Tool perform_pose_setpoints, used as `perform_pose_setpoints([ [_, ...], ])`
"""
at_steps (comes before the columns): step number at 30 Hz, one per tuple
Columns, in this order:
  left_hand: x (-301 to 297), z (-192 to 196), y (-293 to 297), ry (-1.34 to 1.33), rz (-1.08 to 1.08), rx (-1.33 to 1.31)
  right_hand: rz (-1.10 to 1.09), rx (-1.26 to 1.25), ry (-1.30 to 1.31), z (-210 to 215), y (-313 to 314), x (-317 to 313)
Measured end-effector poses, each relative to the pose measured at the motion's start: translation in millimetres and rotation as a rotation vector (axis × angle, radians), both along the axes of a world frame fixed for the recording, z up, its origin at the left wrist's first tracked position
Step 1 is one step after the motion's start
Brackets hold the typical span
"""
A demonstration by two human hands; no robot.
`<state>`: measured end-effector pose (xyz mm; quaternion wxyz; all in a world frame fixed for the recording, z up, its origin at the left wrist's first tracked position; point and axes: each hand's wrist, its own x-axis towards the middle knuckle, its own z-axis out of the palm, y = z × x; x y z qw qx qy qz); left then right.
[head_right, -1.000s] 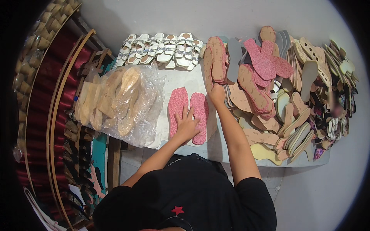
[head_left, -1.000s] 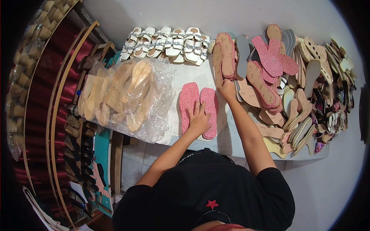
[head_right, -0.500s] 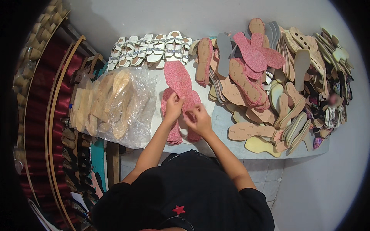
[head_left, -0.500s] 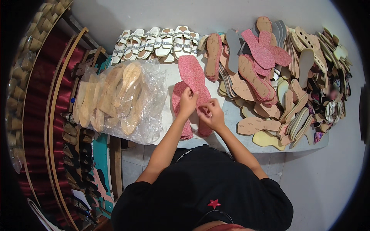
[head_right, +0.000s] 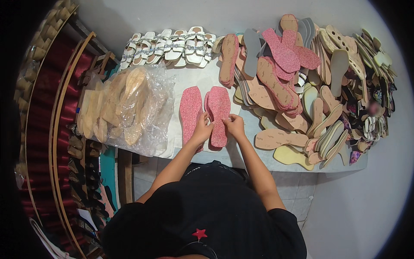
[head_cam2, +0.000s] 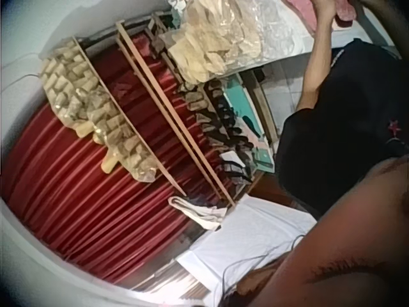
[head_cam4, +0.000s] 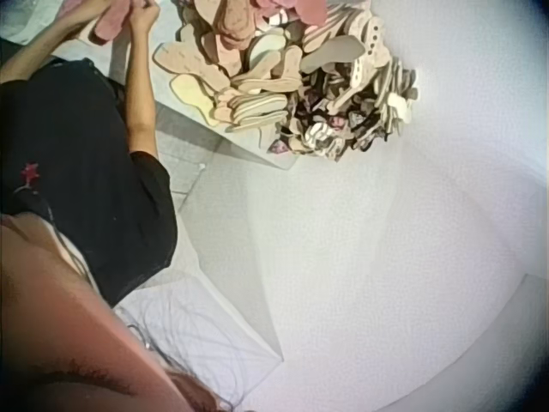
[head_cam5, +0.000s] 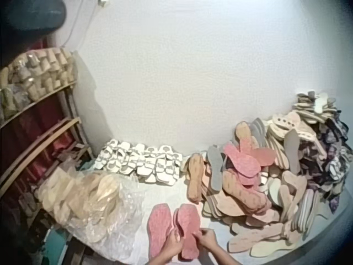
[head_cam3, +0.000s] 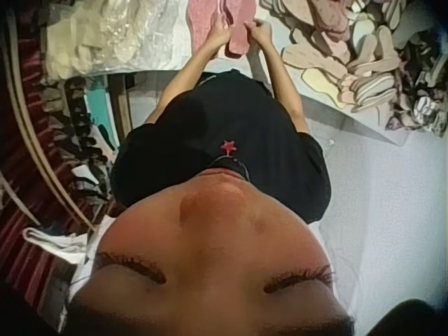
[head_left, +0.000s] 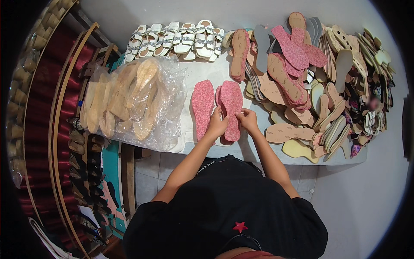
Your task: Sort and organize various shoe soles and components on a workbench.
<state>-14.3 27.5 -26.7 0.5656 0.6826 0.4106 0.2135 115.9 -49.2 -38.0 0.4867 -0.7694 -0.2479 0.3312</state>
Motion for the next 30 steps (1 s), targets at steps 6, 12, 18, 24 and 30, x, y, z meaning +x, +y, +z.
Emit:
perform_pose_setpoints([
  [6, -5, -13, 0, 0.041, -0.006, -0.045, 0.029, -0.042, -0.144, -5, 8, -8],
  [12, -5, -9, -3, 0.021, -0.058, -0.114, -0.045, -0.040, -0.204, 10, 7, -17],
  [18, -7, -24, -5, -0.056, -0.043, -0.189, -0.050, -0.074, -0.227, 19, 8, -24],
  [24, -5, -11, -11, 0.002, -0.087, -0.200, -0.082, -0.144, -0.462, 3, 6, -25],
  [30, -9, 13, -12, 0.172, -0.293, -0.040, 0.033, -0.282, -0.435, 13, 15, -20],
])
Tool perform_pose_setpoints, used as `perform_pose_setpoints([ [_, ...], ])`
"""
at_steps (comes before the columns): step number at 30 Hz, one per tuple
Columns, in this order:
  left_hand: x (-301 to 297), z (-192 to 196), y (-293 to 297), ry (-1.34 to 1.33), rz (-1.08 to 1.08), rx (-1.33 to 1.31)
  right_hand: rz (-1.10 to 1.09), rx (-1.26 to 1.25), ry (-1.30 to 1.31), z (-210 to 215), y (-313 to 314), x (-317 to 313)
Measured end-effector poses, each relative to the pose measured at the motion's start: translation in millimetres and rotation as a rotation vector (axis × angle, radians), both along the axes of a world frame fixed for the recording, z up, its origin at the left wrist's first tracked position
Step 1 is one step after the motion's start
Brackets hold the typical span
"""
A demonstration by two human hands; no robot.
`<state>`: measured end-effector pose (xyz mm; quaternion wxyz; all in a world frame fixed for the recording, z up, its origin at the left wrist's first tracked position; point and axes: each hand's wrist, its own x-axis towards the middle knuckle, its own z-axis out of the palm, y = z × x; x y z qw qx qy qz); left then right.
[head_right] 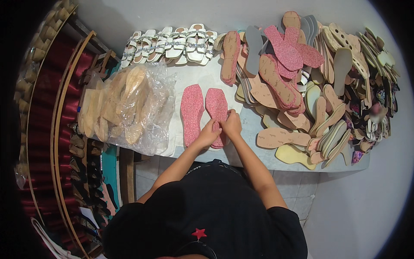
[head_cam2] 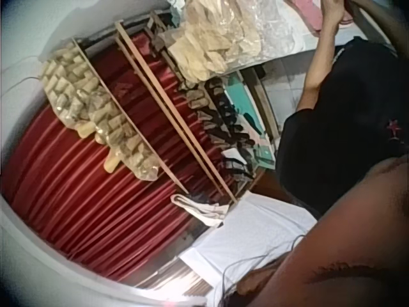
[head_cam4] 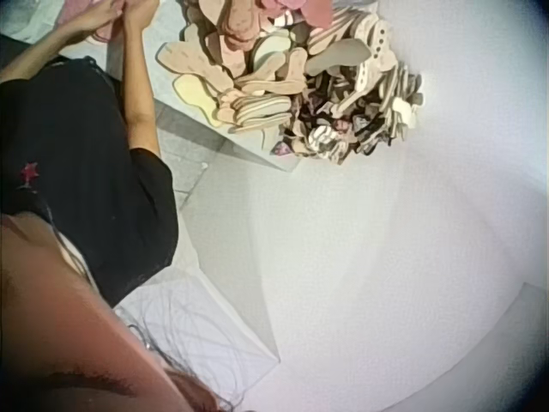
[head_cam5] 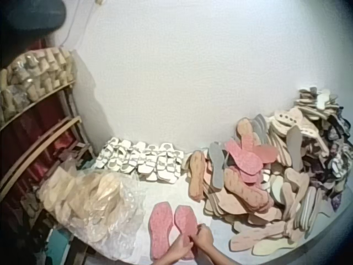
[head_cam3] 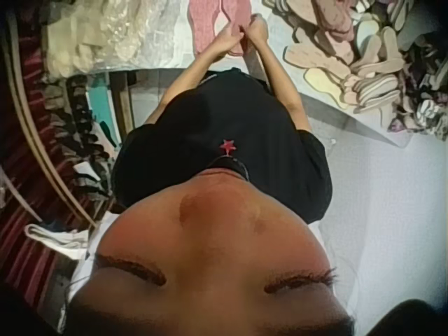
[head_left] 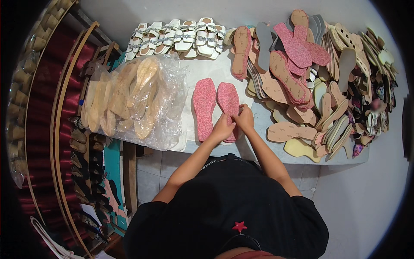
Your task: Sort and organize various shoe soles and components on a workbench.
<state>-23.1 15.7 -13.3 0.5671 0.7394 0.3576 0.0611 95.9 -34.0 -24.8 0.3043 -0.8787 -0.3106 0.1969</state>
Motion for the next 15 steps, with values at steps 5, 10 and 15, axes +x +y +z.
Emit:
perform_pose_setpoints([
  [5, -1, 1, -6, 0.023, -0.121, 0.372, -0.022, 0.075, -0.080, 6, 35, 42],
  [10, -2, 1, 1, -0.014, -0.132, 0.264, -0.065, 0.098, -0.258, 34, 96, 82],
  [15, -3, 31, 17, -0.201, 0.002, 0.044, -0.188, -0.077, -0.238, 45, 128, 96],
])
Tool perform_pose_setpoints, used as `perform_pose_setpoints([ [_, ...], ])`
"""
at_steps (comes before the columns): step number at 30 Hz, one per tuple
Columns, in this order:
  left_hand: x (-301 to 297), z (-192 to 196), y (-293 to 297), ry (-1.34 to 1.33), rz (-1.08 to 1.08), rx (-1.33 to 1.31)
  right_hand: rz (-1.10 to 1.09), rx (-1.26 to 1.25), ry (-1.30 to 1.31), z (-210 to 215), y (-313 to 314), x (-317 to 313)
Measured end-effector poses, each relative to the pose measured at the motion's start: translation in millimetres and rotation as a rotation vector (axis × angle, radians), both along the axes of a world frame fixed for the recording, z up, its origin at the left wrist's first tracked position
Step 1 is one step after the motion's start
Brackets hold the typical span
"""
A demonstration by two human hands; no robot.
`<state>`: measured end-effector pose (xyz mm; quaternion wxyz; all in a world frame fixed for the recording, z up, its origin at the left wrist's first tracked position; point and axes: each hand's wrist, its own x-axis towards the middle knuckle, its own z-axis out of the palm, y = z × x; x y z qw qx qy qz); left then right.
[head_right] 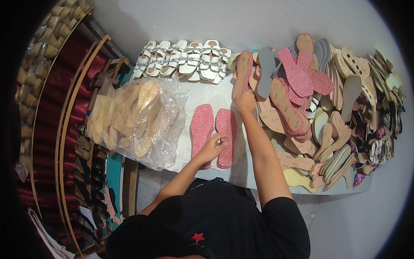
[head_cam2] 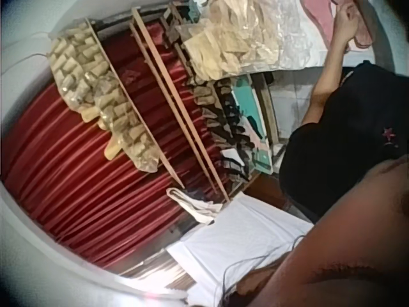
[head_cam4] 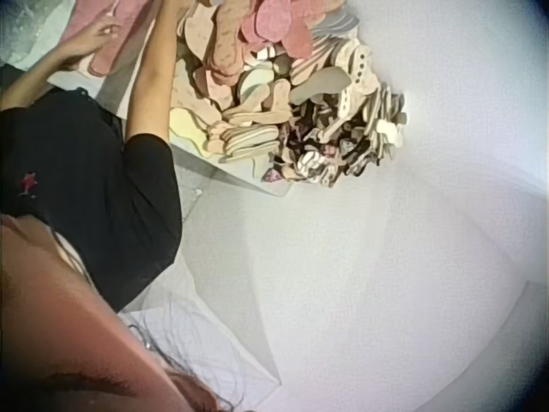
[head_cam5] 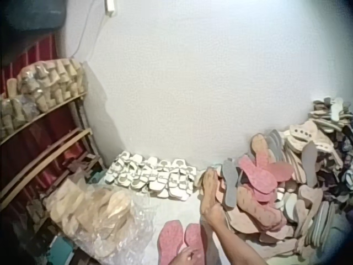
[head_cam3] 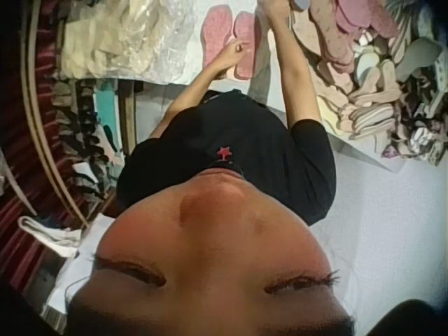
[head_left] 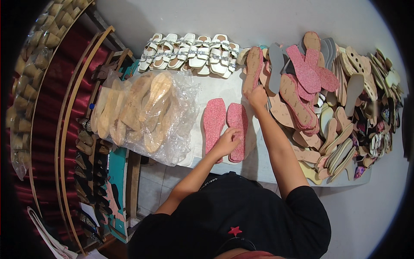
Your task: Sort and organize various shoe soles and components on a workbench.
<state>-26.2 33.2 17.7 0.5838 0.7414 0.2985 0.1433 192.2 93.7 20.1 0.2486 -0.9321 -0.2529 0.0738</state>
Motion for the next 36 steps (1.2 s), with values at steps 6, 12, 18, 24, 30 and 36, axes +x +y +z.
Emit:
perform_pose_setpoints([
  [6, 6, 16, 43, -0.207, 0.103, -0.269, 0.163, 0.190, -0.100, 2, 0, -16],
  [12, 24, 43, 78, -0.457, 0.384, -0.304, 0.434, 0.503, -0.289, 45, -71, -86],
  [18, 35, 38, 74, -0.776, 0.296, -0.644, 0.651, 0.490, -0.317, 67, -121, -129],
  [24, 33, 50, 44, -0.718, 0.363, -0.685, 0.559, 0.512, -0.101, 69, -139, -139],
  [30, 15, 26, 49, -0.562, 0.143, -0.553, 0.623, 0.461, 0.052, 71, -153, -147],
  [36, 11, 49, 35, -0.730, 0.281, -0.774, 0.573, 0.659, 0.100, 79, -165, -123],
])
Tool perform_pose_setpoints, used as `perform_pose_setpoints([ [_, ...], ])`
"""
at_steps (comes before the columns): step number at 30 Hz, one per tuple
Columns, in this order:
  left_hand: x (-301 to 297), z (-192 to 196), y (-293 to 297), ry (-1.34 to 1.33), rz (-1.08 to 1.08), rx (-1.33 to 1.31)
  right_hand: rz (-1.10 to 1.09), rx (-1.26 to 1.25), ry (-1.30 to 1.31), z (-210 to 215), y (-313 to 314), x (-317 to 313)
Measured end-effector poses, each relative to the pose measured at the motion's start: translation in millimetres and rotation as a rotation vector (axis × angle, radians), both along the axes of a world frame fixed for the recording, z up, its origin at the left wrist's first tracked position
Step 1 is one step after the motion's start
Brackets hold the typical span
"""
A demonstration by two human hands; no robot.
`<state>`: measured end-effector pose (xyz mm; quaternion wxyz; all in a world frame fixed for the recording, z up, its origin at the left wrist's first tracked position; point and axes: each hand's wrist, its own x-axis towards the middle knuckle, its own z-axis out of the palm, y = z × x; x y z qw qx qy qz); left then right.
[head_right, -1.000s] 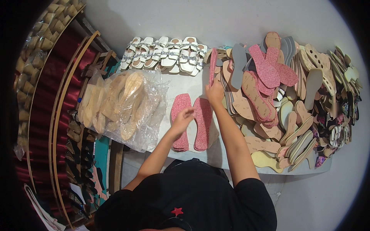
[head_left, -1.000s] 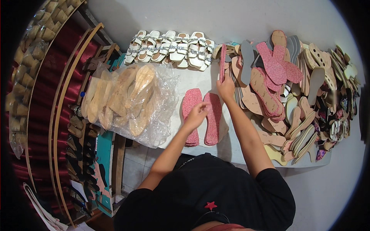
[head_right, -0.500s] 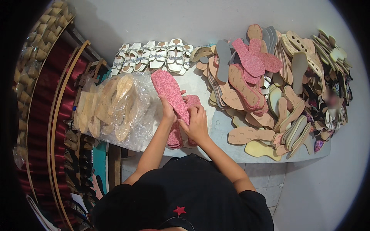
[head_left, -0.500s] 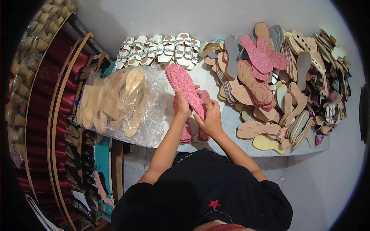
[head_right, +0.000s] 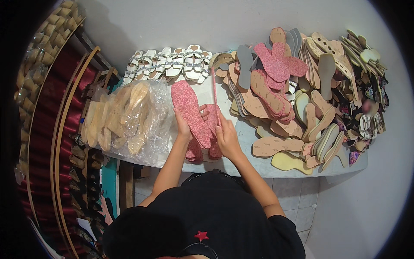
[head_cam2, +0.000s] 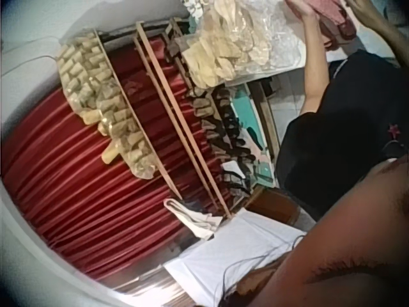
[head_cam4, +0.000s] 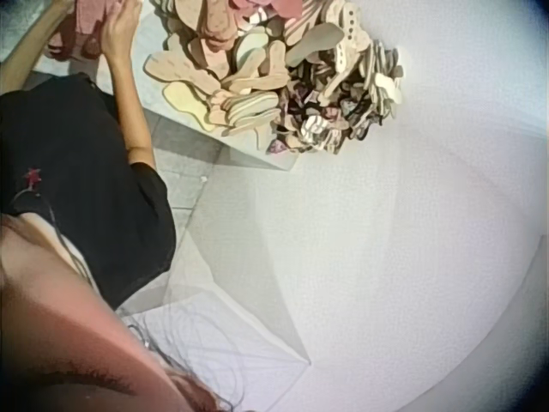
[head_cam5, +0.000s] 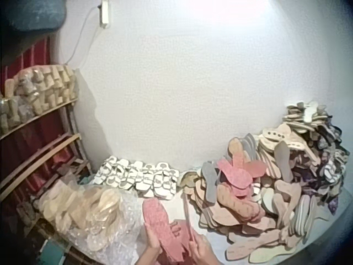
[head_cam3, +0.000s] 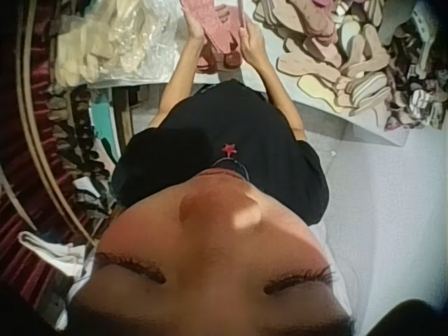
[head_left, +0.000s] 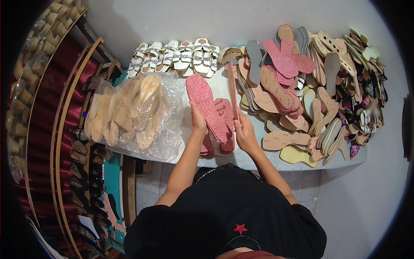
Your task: Sort and organize various shoe soles and components on a workbench.
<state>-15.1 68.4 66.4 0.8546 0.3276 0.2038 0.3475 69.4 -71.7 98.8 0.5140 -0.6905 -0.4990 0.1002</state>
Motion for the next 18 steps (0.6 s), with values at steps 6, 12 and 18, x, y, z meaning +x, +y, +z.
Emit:
perform_pose_setpoints([
  [6, -5, 0, -9, -0.091, 0.006, 0.005, -0.008, -0.111, -0.113, 16, -3, -16],
  [12, -5, 22, -20, -0.310, -0.275, -0.007, 0.001, -0.125, -0.206, 1, -2, -30],
  [18, -3, 19, -25, -0.240, -0.188, -0.078, 0.003, -0.148, -0.219, 2, -5, -37],
])
